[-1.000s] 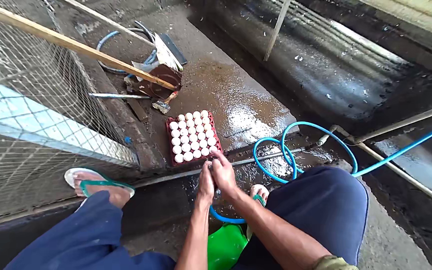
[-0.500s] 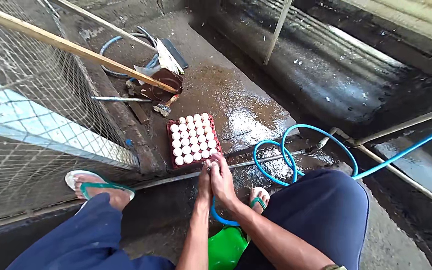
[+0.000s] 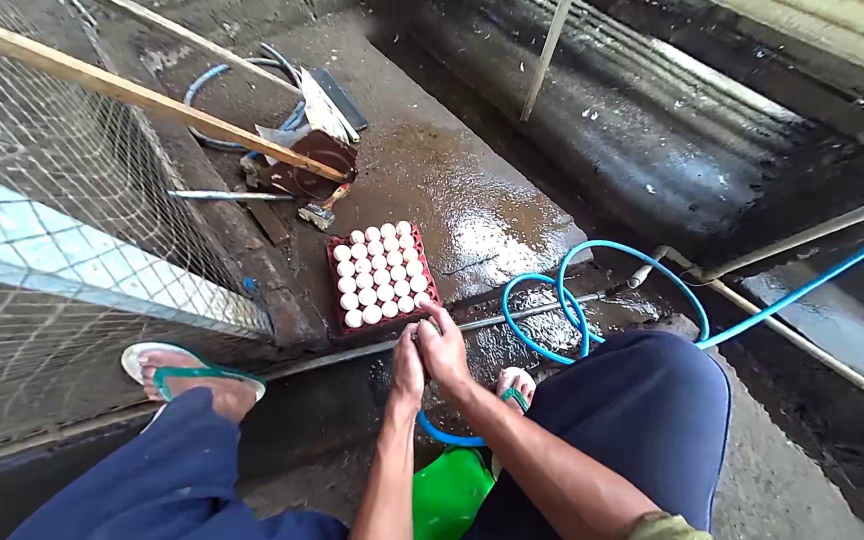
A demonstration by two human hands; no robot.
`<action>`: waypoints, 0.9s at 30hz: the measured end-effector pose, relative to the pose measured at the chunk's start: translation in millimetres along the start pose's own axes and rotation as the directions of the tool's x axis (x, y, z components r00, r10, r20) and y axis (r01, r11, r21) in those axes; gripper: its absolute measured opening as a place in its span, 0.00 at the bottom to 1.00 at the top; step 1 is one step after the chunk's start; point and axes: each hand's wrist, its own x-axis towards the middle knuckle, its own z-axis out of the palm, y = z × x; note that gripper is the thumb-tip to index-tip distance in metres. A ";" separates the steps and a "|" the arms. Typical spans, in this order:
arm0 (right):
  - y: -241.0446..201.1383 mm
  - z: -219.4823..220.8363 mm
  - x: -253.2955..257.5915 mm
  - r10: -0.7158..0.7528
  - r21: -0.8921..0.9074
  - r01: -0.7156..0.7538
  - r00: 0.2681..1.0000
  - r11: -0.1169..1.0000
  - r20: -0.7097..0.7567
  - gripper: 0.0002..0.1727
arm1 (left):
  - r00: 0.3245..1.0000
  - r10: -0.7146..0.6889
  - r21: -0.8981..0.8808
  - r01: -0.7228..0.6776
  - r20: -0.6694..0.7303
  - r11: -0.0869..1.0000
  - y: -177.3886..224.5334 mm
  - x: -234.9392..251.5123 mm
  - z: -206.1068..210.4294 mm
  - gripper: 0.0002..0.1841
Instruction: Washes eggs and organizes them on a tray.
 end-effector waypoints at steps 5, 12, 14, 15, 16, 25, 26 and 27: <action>-1.8 4.2 -10.5 -0.052 -0.044 0.052 0.999 0.998 0.002 0.28 | 0.995 -0.038 -0.101 0.029 -0.090 0.994 2.6 3.0 2.3 0.21; -2.2 -3.9 28.5 0.379 0.295 -0.409 0.912 0.863 0.156 0.24 | 0.969 -0.193 -0.189 0.220 0.152 0.957 -4.9 10.1 -14.2 0.18; -3.8 -1.0 21.1 0.267 0.238 -0.284 0.958 0.929 0.102 0.24 | 0.981 -0.129 -0.195 0.156 0.145 0.968 -6.8 15.4 -17.8 0.16; -4.6 1.7 12.8 0.143 0.119 -0.150 0.988 0.981 0.061 0.24 | 0.987 -0.091 -0.181 0.115 0.134 0.977 -5.8 15.0 -18.6 0.19; -4.2 2.5 3.9 0.004 -0.021 -0.002 0.998 1.000 0.070 0.26 | 0.990 -0.052 -0.177 0.074 0.128 0.981 -4.7 12.4 -17.3 0.22; 0.0 3.5 -8.7 -0.064 -0.119 0.069 0.997 0.991 0.039 0.27 | 0.999 0.040 0.004 -0.040 -0.028 0.999 -3.6 6.3 -1.7 0.22; 1.0 1.8 -1.6 -0.013 -0.102 0.019 0.998 0.995 0.053 0.28 | 1.000 -0.015 -0.016 0.015 0.002 1.000 -2.8 4.8 -4.9 0.23; -0.8 -0.4 11.7 0.097 -0.060 -0.092 0.991 0.994 0.087 0.28 | 0.997 -0.070 -0.054 0.072 0.029 0.996 -3.0 6.1 -7.0 0.24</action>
